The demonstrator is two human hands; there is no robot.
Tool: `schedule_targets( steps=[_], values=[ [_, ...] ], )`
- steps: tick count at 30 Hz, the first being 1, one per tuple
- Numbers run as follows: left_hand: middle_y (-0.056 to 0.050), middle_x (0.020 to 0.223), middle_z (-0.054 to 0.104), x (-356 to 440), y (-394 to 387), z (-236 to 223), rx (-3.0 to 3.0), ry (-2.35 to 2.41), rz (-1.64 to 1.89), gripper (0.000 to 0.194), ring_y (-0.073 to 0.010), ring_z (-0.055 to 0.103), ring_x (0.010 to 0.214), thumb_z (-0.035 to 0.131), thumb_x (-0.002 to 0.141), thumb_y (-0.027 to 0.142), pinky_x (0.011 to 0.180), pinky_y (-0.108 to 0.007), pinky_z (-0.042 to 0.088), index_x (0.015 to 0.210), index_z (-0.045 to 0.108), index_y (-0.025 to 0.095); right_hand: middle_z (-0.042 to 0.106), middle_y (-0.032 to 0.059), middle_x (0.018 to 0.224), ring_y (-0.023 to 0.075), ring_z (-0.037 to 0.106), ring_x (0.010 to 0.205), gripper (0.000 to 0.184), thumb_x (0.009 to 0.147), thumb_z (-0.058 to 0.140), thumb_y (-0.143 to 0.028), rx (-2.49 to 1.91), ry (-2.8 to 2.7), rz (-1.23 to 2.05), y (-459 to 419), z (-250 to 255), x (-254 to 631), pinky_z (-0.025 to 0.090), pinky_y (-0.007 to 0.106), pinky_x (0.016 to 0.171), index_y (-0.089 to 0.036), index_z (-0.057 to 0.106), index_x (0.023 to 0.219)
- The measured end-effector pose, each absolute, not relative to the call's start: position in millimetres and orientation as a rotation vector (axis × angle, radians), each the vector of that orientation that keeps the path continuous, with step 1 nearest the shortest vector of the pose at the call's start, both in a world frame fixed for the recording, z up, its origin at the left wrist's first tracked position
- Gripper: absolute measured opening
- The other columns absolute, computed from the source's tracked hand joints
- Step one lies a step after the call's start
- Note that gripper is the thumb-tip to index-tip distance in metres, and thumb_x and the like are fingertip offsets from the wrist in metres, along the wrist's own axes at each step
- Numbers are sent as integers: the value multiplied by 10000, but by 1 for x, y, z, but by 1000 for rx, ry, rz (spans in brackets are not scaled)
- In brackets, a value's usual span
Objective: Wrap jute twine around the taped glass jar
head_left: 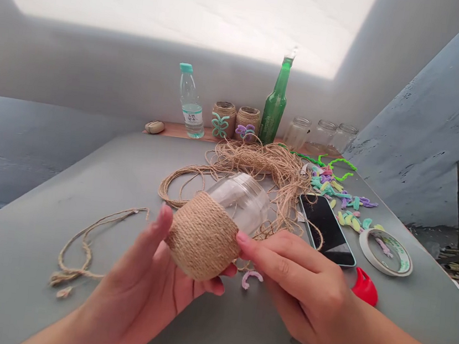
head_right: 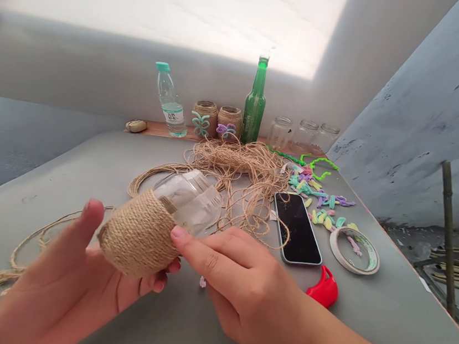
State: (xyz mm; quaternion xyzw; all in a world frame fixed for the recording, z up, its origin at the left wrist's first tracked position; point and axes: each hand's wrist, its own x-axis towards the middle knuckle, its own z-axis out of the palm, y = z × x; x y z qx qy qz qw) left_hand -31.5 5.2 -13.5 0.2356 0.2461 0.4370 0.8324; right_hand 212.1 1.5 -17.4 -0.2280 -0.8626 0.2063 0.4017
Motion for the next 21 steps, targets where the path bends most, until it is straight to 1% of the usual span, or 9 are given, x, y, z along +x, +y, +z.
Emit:
schedule_targets(
  steps=[1,3,6,8,11,14,17,19,21],
  values=[
    [-165,1022,856,-32,5,-14,502,535,928,475,-284,806,847,744,920,552,781,-362,698,1163,836,154,724,117,1189,193,643,1064,637,996,517,69,-579,-2179,527,1,-17,212,595,339,965,-102,478,1608],
    [-171,995,855,-33,5,-15,477,548,917,439,-282,807,822,726,940,520,765,-365,699,1152,840,154,724,119,1191,197,646,1073,632,997,519,65,-576,-2179,525,1,-18,212,595,345,972,-101,482,1606],
    [-201,906,838,-35,5,-16,399,526,848,579,-281,802,783,608,977,609,724,-349,691,1139,837,102,727,130,1232,202,652,1082,624,994,520,68,-569,-2189,506,2,-18,213,597,351,973,-93,492,1596],
    [-216,894,832,-37,6,-17,354,509,810,669,-271,795,751,552,975,667,707,-334,685,1140,835,83,730,136,1252,211,655,1094,631,996,524,63,-574,-2195,503,3,-18,213,599,362,975,-95,477,1605],
    [-232,911,831,-36,6,-18,340,511,779,713,-279,786,721,559,933,724,660,-324,675,1113,851,99,736,140,1249,217,659,1101,639,1000,522,57,-570,-2208,497,3,-17,212,600,372,980,-98,458,1616],
    [-198,937,840,-33,6,-16,332,511,825,613,-318,784,789,655,882,701,668,-350,676,1124,861,177,736,140,1207,210,659,1062,614,1003,515,59,-570,-2210,489,2,-17,211,603,369,957,-86,481,1599],
    [-146,1039,856,-32,7,-13,315,540,927,465,-313,775,885,661,945,568,766,-378,682,1194,837,216,733,138,1141,211,652,1002,593,1001,523,55,-574,-2192,506,1,-17,211,608,368,903,-68,507,1581],
    [-155,1105,854,-32,7,-12,350,561,963,464,-307,766,909,650,970,523,797,-378,679,1252,808,190,732,137,1140,212,652,998,605,997,536,51,-583,-2177,510,2,-17,211,607,365,895,-72,500,1588],
    [-174,1127,849,-33,6,-12,417,573,972,526,-317,757,919,675,949,557,794,-376,680,1294,786,176,734,134,1153,210,654,1008,623,998,544,46,-593,-2164,505,2,-18,211,605,357,896,-89,483,1604]
  ],
)
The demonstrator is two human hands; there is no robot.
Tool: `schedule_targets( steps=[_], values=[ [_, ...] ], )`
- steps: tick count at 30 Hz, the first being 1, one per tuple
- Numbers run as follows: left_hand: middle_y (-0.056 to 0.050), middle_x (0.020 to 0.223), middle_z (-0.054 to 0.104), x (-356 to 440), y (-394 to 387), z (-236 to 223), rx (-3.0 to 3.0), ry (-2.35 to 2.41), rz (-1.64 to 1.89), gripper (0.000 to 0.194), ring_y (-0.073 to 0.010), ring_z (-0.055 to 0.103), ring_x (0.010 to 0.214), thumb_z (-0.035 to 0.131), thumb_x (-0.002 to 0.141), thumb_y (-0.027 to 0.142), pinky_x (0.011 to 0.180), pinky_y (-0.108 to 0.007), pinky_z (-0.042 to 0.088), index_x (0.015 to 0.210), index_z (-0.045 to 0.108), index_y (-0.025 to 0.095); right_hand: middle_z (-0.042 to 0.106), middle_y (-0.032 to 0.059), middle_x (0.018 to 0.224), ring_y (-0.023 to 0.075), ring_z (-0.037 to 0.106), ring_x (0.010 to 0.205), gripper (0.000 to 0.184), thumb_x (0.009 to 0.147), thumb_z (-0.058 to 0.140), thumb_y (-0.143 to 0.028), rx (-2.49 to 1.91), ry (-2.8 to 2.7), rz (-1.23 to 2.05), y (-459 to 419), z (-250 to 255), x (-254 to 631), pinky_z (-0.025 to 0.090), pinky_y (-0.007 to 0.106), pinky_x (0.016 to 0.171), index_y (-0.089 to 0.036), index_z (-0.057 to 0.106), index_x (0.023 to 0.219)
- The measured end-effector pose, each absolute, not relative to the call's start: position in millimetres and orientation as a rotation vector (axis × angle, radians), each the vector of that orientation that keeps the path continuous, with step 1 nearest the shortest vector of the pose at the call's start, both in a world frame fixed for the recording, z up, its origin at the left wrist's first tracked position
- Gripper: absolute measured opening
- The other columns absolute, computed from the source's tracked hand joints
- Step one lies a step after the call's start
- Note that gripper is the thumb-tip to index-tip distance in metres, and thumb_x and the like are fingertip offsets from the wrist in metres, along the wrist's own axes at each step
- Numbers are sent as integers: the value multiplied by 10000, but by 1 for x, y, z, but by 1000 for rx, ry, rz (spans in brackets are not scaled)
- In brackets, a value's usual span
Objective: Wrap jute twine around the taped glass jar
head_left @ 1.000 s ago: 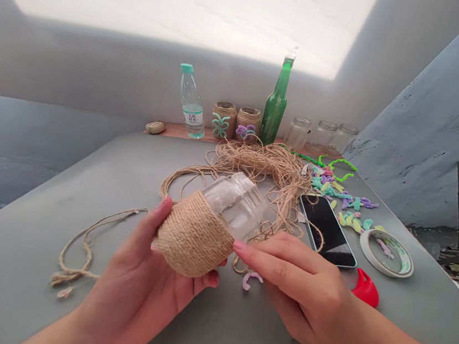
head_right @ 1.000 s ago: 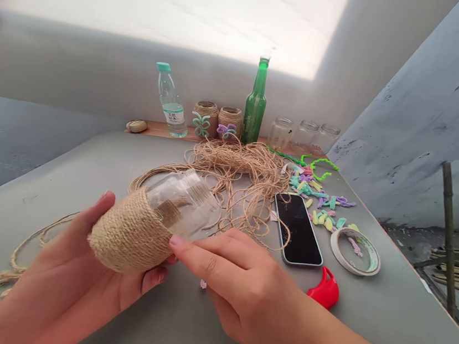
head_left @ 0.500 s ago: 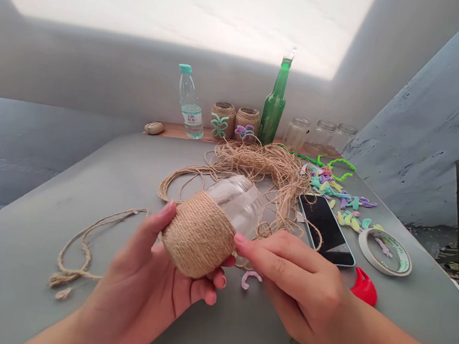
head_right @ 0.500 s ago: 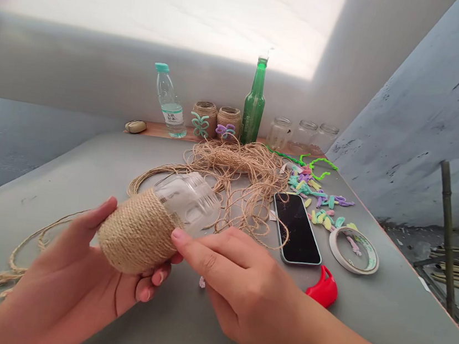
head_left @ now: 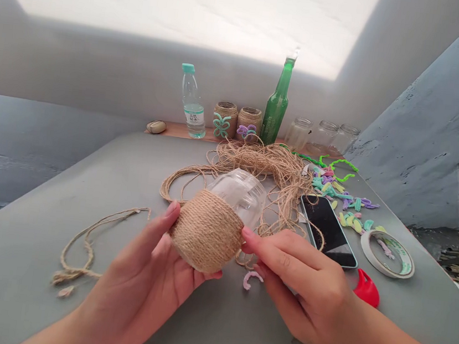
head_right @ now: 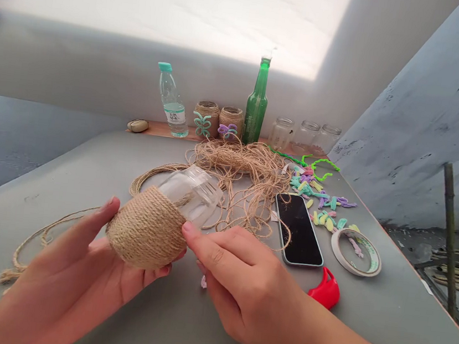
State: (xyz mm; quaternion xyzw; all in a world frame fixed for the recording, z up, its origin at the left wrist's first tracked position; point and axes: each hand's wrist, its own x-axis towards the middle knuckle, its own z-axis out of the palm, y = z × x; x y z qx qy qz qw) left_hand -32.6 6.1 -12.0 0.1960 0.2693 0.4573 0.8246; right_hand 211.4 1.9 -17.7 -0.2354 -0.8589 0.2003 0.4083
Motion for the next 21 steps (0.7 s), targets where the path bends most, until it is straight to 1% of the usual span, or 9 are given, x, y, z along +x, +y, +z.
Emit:
schedule_targets(
  steps=[1,4,5,7,9,12,16,18,21],
  values=[
    [-173,1119,850,-33,6,-13,451,581,981,535,-317,754,916,699,930,572,790,-372,681,1290,788,187,735,132,1157,210,655,1010,630,1000,545,44,-597,-2161,503,2,-18,211,605,355,897,-96,475,1610],
    [-114,1091,851,-31,4,-16,504,628,1009,409,-290,757,904,790,889,506,771,-355,688,1217,814,262,734,127,1141,208,654,996,630,1002,545,41,-590,-2164,500,1,-17,211,612,356,889,-101,474,1612],
    [-99,1084,849,-31,4,-17,506,639,1018,362,-282,760,894,800,891,462,762,-354,690,1200,816,274,733,128,1141,207,655,995,628,1000,547,41,-586,-2165,500,1,-16,210,617,355,888,-100,480,1608],
    [-102,1071,845,-30,3,-17,484,641,1010,317,-278,766,868,769,916,410,753,-372,694,1190,815,258,732,129,1146,204,660,1006,621,997,548,43,-578,-2162,496,1,-15,210,623,350,897,-99,493,1599],
    [-138,1023,844,-31,4,-16,445,612,975,357,-284,773,826,722,932,451,757,-390,691,1168,819,201,736,134,1172,203,669,1044,612,994,547,46,-580,-2162,499,2,-14,210,623,347,932,-97,506,1588],
    [-171,970,838,-34,5,-15,377,554,920,459,-287,781,823,674,935,522,775,-376,680,1140,824,140,726,150,1275,199,672,1138,597,991,548,54,-576,-2177,503,2,-13,211,608,340,1005,-92,526,1569],
    [-184,969,831,-36,6,-15,319,475,889,563,-288,776,833,609,940,601,783,-370,667,1178,819,136,702,164,1355,197,657,1230,583,984,553,58,-579,-2203,508,0,-14,212,584,324,1066,-72,540,1552],
    [-183,959,823,-36,6,-15,311,462,881,598,-283,769,815,589,936,634,777,-374,663,1185,817,140,699,165,1364,199,652,1242,580,980,549,62,-583,-2205,494,0,-14,212,579,324,1070,-69,547,1546],
    [-201,933,807,-34,5,-15,305,466,821,667,-266,756,783,577,930,671,748,-354,658,1145,821,89,712,154,1338,199,662,1201,590,978,548,63,-586,-2198,485,0,-14,212,587,332,1044,-79,546,1550]
  ],
)
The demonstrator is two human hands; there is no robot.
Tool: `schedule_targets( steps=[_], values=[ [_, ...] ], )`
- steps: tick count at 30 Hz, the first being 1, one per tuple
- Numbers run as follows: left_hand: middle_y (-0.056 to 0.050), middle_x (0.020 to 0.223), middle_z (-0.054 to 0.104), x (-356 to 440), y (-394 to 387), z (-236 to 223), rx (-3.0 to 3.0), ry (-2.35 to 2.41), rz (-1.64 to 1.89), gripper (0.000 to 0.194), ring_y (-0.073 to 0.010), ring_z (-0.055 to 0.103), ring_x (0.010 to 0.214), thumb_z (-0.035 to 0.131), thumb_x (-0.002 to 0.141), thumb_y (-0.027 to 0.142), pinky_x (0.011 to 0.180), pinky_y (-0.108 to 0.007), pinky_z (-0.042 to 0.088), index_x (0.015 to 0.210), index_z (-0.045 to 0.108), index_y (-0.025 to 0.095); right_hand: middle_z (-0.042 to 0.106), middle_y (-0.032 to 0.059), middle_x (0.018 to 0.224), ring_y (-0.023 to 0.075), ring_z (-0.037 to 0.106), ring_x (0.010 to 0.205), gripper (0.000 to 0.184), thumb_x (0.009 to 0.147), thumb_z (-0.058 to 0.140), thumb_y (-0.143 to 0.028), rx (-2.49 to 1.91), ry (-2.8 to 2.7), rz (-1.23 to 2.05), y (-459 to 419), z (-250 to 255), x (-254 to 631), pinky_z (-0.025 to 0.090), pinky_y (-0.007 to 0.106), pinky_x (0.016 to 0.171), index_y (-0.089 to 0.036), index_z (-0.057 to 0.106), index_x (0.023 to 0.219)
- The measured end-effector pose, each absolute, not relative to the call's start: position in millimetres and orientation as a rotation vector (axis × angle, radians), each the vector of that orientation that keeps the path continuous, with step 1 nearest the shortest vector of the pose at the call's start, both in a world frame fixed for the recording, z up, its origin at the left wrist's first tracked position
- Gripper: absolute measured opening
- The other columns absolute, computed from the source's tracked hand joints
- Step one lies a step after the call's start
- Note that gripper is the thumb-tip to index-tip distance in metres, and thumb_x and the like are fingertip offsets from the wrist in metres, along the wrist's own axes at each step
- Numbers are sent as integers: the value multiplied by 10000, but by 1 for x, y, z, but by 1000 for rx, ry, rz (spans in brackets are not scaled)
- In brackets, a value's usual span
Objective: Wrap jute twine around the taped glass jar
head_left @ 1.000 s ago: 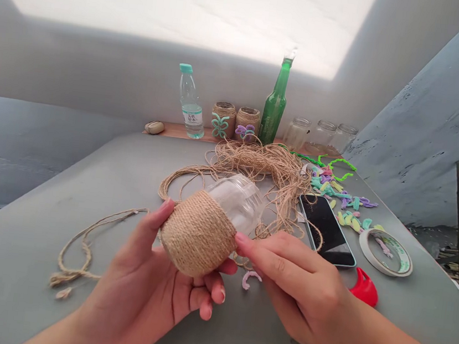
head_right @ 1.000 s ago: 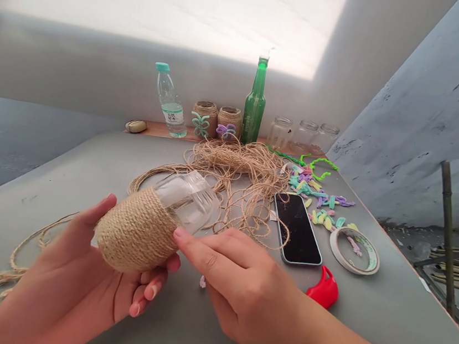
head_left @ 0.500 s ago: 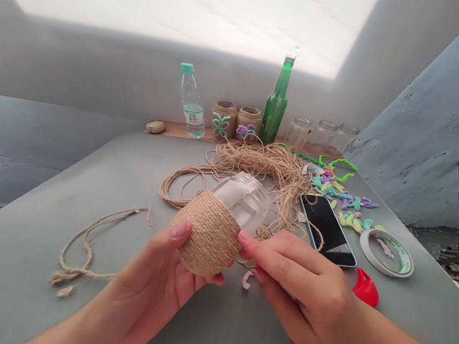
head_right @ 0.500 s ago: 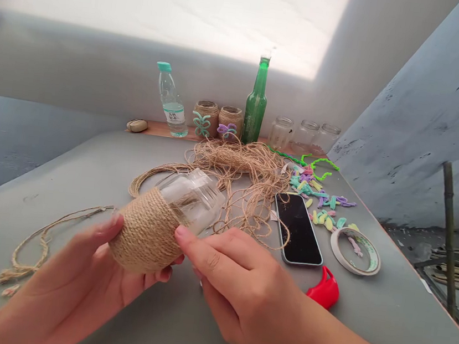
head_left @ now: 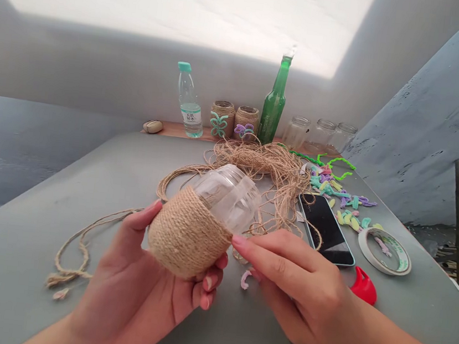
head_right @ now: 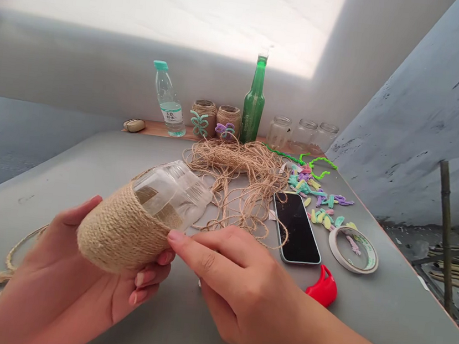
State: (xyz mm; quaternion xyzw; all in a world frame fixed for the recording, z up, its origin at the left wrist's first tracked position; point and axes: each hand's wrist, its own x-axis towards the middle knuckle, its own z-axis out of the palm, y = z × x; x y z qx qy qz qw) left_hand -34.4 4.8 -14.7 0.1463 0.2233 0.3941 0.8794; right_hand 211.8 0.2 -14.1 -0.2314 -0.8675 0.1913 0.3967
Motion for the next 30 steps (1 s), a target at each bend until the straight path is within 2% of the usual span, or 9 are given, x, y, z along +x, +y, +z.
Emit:
schedule_targets(
  steps=[2,6,8,11,14,18,22,26,30],
  values=[
    [-200,926,804,-33,4,-14,313,468,817,659,-273,754,801,587,926,668,747,-356,658,1127,821,86,718,145,1324,196,664,1189,593,978,543,68,-581,-2192,494,0,-14,212,586,335,1039,-86,548,1550],
    [-127,1057,823,-35,4,-15,333,564,985,400,-311,759,889,674,911,530,772,-434,670,1169,792,248,729,139,1287,189,663,1186,568,987,538,66,-571,-2188,512,0,-14,212,582,315,1033,-81,569,1535],
    [-104,1083,821,-36,5,-15,367,616,1055,361,-313,750,872,717,883,485,740,-446,680,1178,783,288,721,141,1294,186,664,1177,566,990,545,59,-577,-2186,522,1,-16,213,583,302,1017,-86,571,1536],
    [-129,1083,813,-36,8,-13,471,649,1062,398,-328,738,870,701,897,458,691,-450,689,1219,781,238,714,140,1278,180,669,1122,587,988,556,54,-597,-2156,537,4,-19,214,585,294,981,-86,549,1557],
    [-132,1119,816,-35,9,-13,535,650,1024,384,-319,741,918,667,936,444,727,-433,692,1194,794,188,720,131,1234,185,664,1107,588,985,562,50,-605,-2134,523,6,-20,214,581,307,969,-90,552,1557],
    [-55,1069,841,-38,8,-19,638,654,998,333,-262,752,907,672,956,488,759,-363,687,1164,806,265,736,131,1202,186,665,1074,548,981,552,66,-568,-2160,494,2,-17,215,585,323,932,-85,609,1505],
    [-43,1117,855,-45,9,-28,784,634,838,364,-247,776,944,625,986,492,829,-317,661,1216,809,278,755,131,1113,187,657,993,470,982,565,53,-551,-2164,447,0,-11,216,585,335,876,-58,677,1425],
    [-64,1222,844,-46,11,-31,891,597,787,394,-300,777,1021,701,944,471,889,-349,641,1274,802,281,761,128,1112,192,660,1007,457,994,540,42,-540,-2195,437,2,-9,218,589,337,899,-49,675,1421],
    [-106,1113,873,-46,8,-24,823,602,912,436,-354,794,994,552,988,492,859,-403,657,1185,849,240,757,128,1191,183,682,1094,491,998,531,56,-550,-2188,362,7,-10,221,580,327,978,-62,619,1467]
  ],
)
